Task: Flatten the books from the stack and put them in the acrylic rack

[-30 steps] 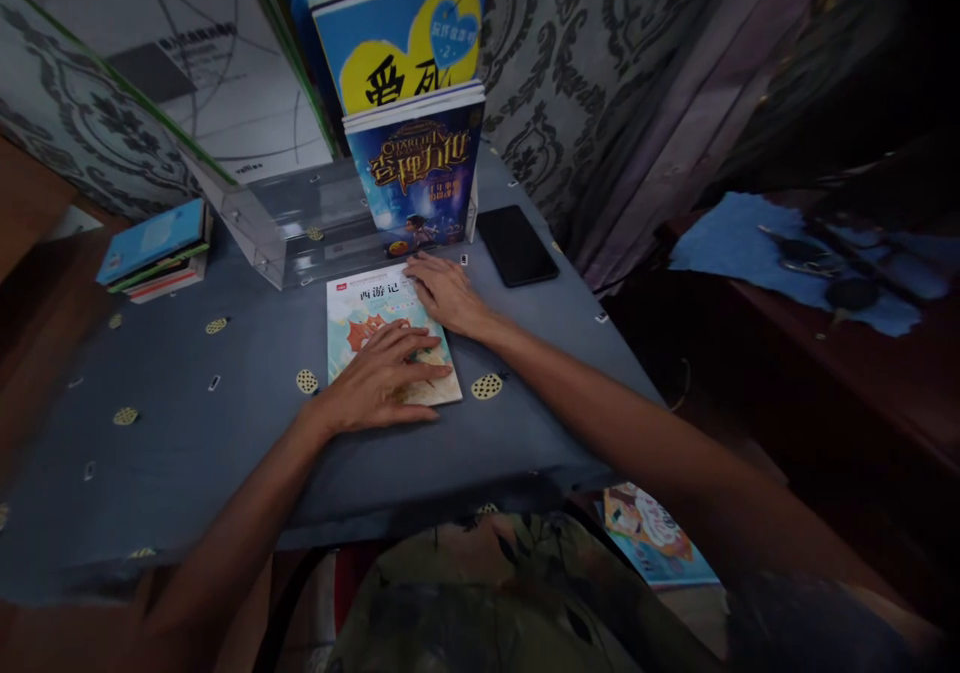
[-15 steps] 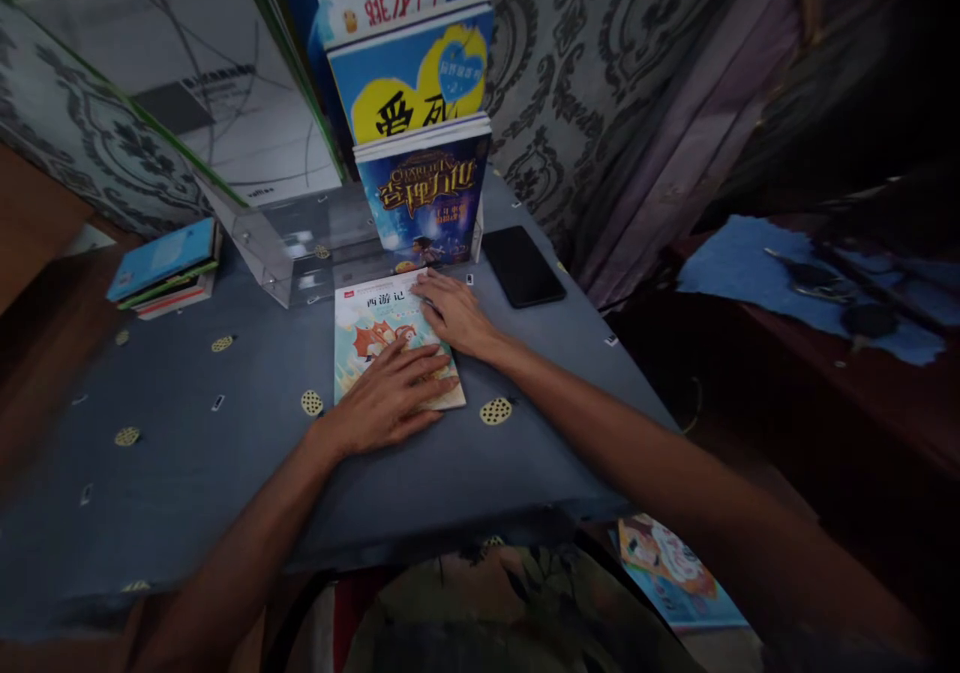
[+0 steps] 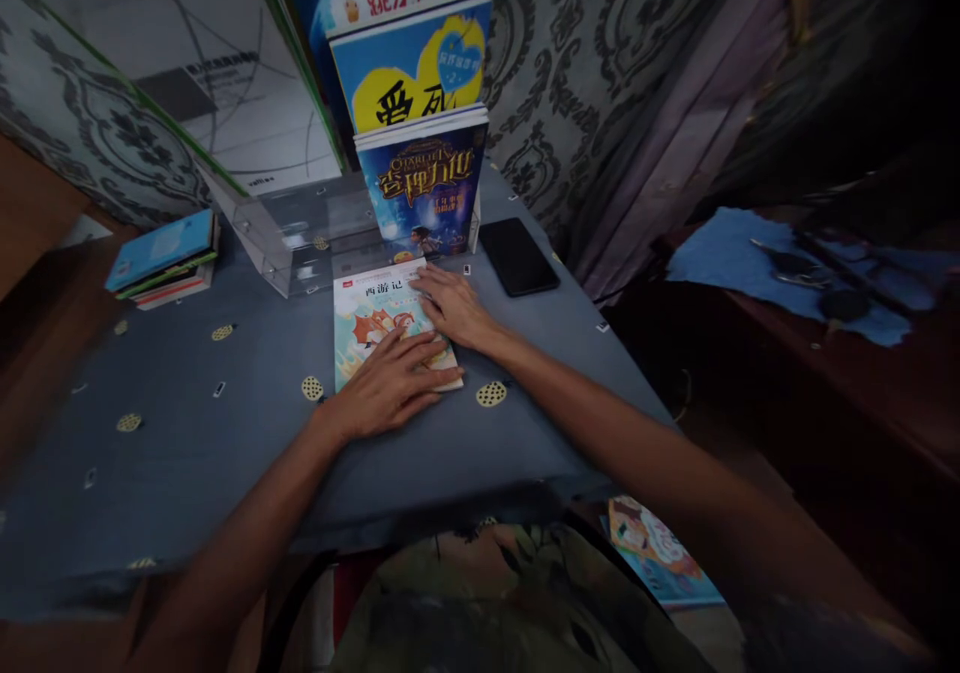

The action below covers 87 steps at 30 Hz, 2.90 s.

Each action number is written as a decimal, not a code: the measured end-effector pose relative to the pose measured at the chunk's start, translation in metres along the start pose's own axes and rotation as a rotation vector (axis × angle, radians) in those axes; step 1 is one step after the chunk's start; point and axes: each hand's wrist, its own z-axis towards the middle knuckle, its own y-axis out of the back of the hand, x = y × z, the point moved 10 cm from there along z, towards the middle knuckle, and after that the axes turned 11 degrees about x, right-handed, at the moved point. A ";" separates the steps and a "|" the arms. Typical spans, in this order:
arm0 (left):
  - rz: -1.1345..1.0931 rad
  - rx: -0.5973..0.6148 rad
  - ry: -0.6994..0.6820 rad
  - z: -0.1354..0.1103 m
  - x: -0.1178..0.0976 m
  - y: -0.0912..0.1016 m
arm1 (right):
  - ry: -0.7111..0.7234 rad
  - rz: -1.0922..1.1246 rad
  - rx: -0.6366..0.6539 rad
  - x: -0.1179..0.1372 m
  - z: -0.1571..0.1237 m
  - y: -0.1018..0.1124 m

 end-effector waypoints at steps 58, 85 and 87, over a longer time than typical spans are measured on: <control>0.051 -0.137 0.587 -0.052 0.085 0.025 | 0.006 -0.124 0.107 0.038 0.003 -0.017; -0.035 -0.404 0.852 -0.056 0.160 0.018 | -0.148 -0.081 -0.114 -0.005 0.015 0.000; -0.024 -0.380 0.891 -0.058 0.160 0.018 | -0.157 -0.071 -0.128 -0.007 0.014 0.000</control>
